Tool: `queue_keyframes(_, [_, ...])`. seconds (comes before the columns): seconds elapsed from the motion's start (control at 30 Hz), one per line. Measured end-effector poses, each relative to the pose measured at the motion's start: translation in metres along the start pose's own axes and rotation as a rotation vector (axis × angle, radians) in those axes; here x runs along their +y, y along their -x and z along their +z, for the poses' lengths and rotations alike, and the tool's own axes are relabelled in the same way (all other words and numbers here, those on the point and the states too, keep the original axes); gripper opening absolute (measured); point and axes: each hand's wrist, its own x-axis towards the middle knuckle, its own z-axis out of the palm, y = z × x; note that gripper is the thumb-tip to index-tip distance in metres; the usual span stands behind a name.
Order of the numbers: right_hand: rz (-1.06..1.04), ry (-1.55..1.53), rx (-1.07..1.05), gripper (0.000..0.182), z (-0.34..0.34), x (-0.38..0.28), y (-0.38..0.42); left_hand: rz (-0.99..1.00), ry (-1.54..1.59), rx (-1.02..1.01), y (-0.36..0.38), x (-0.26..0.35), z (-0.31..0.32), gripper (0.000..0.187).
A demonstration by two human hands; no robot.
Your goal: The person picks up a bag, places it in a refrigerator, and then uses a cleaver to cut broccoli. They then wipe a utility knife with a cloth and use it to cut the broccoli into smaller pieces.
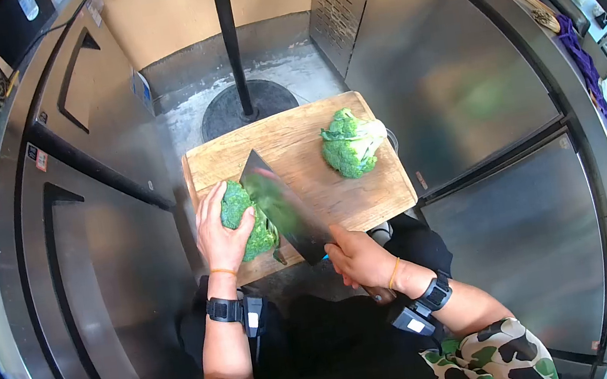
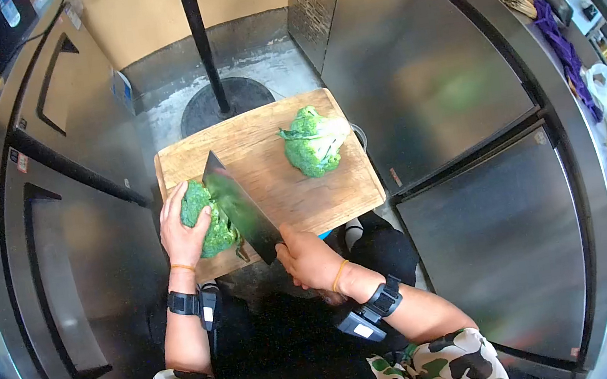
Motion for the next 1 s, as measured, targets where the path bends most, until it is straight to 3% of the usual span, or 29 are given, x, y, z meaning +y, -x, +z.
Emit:
queue_keyframes(0.13, [-0.002,0.139,0.034,0.018,0.005,-0.009,0.000,-0.005,0.013,0.011,-0.002,-0.001,0.001,0.058])
queue_keyframes(0.23, [-0.248,0.485,0.115,0.016,0.010,0.007,-0.010,0.075,-0.035,0.067,-0.002,-0.004,0.003,0.053])
queue_keyframes(0.33, [-0.261,0.514,0.122,0.014,0.020,0.009,-0.029,0.073,-0.021,0.083,-0.002,-0.006,0.005,0.052])
queue_keyframes(0.53, [0.115,0.291,-0.032,0.014,0.007,-0.041,-0.020,0.029,0.061,0.049,-0.005,-0.003,0.002,0.054])
queue_keyframes(0.63, [0.187,0.305,-0.067,0.015,0.000,-0.050,-0.027,0.032,0.031,0.053,0.001,-0.010,0.005,0.054])
queue_keyframes(0.8, [-0.052,0.542,0.061,0.017,0.029,-0.015,-0.066,0.039,0.042,0.079,-0.001,-0.011,0.007,0.054])
queue_keyframes(1.0, [0.045,0.483,0.007,0.017,0.023,-0.035,-0.050,0.068,0.063,0.053,0.001,-0.014,0.007,0.051])
